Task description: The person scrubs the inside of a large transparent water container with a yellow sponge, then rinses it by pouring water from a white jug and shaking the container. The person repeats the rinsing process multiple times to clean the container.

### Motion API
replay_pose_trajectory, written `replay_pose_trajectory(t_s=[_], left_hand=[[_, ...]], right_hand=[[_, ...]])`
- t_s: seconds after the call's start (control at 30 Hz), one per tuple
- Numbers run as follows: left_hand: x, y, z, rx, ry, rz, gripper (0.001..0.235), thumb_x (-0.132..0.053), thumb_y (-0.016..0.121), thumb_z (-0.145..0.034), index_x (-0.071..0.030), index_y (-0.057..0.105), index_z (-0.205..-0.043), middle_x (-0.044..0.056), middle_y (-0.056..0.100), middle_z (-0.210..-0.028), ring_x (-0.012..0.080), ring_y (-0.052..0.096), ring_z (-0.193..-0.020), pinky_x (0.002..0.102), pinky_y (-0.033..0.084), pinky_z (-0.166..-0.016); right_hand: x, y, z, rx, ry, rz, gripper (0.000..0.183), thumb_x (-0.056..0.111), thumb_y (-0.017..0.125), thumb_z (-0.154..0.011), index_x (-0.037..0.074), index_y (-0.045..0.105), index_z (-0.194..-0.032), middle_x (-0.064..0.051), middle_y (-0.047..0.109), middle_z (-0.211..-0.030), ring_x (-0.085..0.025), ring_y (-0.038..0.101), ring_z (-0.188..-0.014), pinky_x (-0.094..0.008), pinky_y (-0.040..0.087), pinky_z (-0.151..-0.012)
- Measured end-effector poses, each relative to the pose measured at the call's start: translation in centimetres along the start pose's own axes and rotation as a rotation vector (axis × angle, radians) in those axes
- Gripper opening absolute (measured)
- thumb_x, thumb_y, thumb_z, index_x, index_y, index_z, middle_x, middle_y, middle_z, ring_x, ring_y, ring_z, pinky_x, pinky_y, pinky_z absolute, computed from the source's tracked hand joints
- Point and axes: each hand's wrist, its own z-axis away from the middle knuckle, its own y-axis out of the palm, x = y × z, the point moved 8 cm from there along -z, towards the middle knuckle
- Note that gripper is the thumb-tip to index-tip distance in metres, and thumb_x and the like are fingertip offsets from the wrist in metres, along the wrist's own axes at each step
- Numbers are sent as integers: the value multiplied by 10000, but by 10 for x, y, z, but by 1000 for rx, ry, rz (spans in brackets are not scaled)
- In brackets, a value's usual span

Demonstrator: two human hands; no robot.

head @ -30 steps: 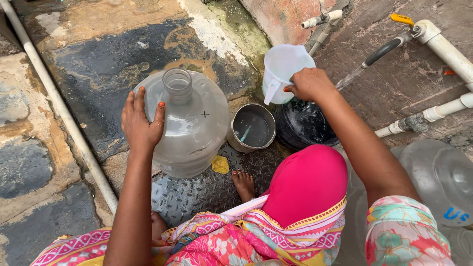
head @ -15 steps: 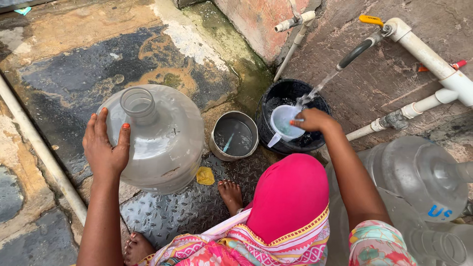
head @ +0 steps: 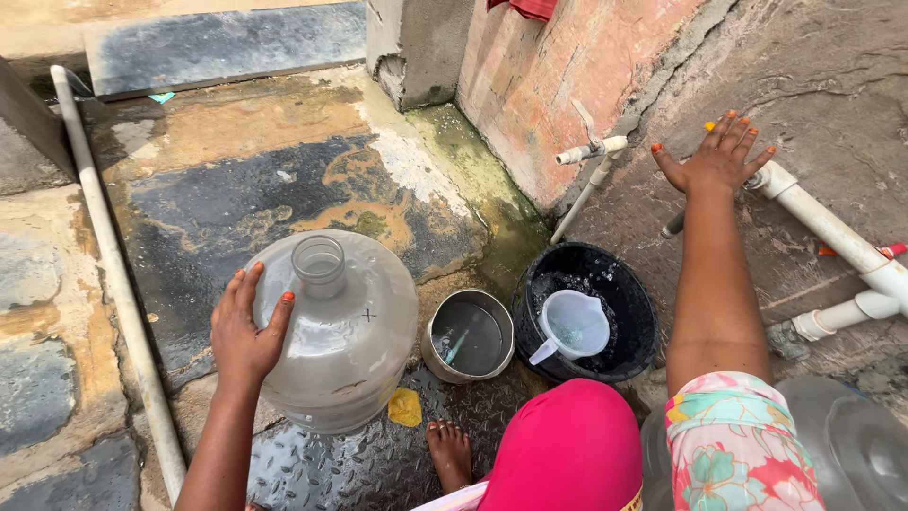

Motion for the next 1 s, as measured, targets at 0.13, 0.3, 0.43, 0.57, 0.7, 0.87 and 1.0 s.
replay_pose_trajectory(t_s=[0.13, 0.3, 0.43, 0.57, 0.7, 0.87, 1.0], left_hand=[[8, 2, 1, -22, -49, 80, 674, -527, 719, -877, -202, 585, -1452, 176, 531, -1517, 404, 494, -1386, 526, 385, -1139], [11, 5, 0, -7, -111, 119, 689, -505, 745, -831, -248, 591, -1452, 155, 514, -1537, 396, 477, -1376, 536, 374, -1117], [26, 11, 10, -28, -57, 204, 668, -489, 739, -848, -211, 601, -1439, 157, 524, -1528, 374, 468, -1389, 511, 362, -1127], [106, 52, 28, -140, -360, 744, 596, -448, 633, -966, -99, 562, -1445, 129, 553, -1501, 288, 497, -1411, 426, 375, -1165], [210, 107, 108, -341, -998, 1170, 660, -447, 586, -1041, 94, 562, -1417, 327, 513, -1485, 461, 495, -1396, 496, 452, -1127], [234, 131, 227, -151, -1441, 1026, 932, -627, 637, -835, -72, 410, -1548, 160, 360, -1630, 352, 361, -1468, 590, 297, -1133], [182, 153, 243, -70, -1258, 1359, 982, -728, 551, -773, -284, 278, -1605, 72, 288, -1677, 380, 318, -1494, 628, 266, -1166]], right_hand=[[81, -16, 39, 138, -120, -171, 1136, 640, 597, -896, 13, 7, -1637, -273, 227, -1622, -409, 262, -1490, -568, 244, -1202], [261, -48, 168, 22, -644, -931, 305, 45, 606, -949, 32, 717, -1233, -115, 780, -1048, -162, 773, -897, -316, 605, -876], [332, -79, 282, 102, -813, -715, 706, 432, 921, -748, 28, 680, -1275, -183, 716, -1178, -272, 694, -1080, -417, 530, -978], [372, -106, 412, -48, -1053, -1027, 597, 471, 840, -781, 121, 722, -1251, -144, 669, -1277, -311, 605, -1180, -460, 491, -981], [385, -96, 457, -418, -1030, -954, 255, 288, 805, -837, 113, 745, -1013, -70, 739, -1084, -274, 667, -1033, -427, 541, -937], [354, -122, 467, -398, -1169, -1122, 92, 172, 805, -815, 106, 741, -816, -50, 755, -939, -213, 720, -911, -371, 570, -839], [314, -188, 423, -344, -1064, -1238, 118, 169, 822, -887, 79, 776, -825, -38, 769, -826, -115, 723, -712, -249, 577, -637]])
